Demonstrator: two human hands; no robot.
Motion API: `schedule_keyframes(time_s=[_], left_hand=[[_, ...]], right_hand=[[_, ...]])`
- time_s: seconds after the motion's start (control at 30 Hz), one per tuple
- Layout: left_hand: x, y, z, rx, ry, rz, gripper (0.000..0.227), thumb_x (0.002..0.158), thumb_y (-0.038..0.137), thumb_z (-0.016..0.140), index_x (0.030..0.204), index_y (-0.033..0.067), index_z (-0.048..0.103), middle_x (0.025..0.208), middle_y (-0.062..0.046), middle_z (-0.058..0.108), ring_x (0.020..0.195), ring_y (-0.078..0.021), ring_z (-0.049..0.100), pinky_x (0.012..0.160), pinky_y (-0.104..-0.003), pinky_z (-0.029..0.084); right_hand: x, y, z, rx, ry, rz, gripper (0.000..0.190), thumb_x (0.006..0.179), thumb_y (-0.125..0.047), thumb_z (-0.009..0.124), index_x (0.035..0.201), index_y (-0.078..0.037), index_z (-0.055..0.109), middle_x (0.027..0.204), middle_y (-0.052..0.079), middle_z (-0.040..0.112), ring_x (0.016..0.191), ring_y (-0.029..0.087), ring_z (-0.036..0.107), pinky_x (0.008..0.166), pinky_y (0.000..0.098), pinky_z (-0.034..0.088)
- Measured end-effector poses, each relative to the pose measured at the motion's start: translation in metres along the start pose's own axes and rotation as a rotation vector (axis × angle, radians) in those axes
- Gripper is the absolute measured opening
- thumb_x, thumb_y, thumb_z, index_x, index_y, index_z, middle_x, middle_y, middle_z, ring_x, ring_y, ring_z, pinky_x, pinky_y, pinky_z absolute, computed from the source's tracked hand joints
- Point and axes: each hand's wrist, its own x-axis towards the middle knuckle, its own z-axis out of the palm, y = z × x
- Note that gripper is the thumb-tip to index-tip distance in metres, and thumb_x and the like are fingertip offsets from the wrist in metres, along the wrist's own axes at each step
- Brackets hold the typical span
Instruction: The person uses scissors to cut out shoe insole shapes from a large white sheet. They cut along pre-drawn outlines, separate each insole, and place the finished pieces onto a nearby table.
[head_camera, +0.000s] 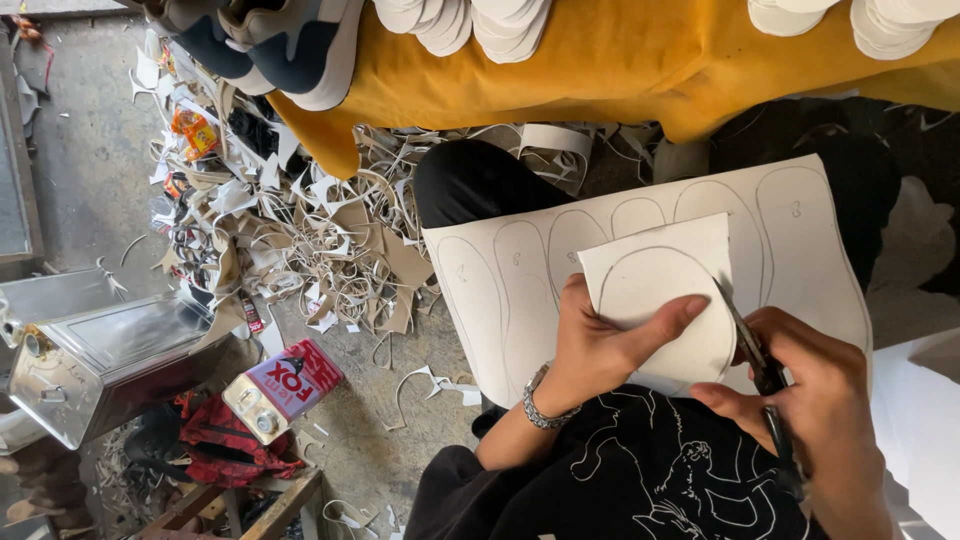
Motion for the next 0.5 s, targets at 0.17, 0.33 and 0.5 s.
schedule_keyframes(time_s=[0.17,0.33,0.5], left_hand=[[0.003,0.006,0.003,-0.017,-0.013,-0.027,0.017,0.092,0.02,0.076,0.083,0.0133,0.064,0.082,0.008,0.062,0.076,-0.0056,0.059,0.067,-0.021,0.048],[0.0,0.006,0.004,0.003,-0.03,-0.017,0.022,0.092,0.02,0.075,0.076,0.0147,0.06,0.073,0.012,0.056,0.069,-0.0021,0.052,0.06,-0.02,0.042],[-0.004,-0.002,0.002,-0.004,-0.041,-0.021,0.011,0.094,0.02,0.076,0.092,0.0123,0.069,0.088,0.009,0.068,0.081,-0.0036,0.062,0.071,-0.02,0.052]], right_hand=[[0.0,0.002,0.001,0.016,0.011,-0.029,0.05,0.075,-0.052,0.071,0.079,-0.004,0.057,0.072,0.003,0.052,0.059,0.013,0.045,0.055,0.0265,0.034],[0.002,-0.001,-0.002,0.041,-0.005,-0.022,0.052,0.073,-0.051,0.072,0.086,-0.002,0.06,0.078,0.004,0.058,0.061,0.013,0.049,0.057,0.027,0.036],[0.0,0.006,-0.002,-0.006,0.017,-0.053,0.046,0.075,-0.046,0.076,0.078,-0.005,0.055,0.068,0.001,0.047,0.059,0.013,0.039,0.056,0.0265,0.031]])
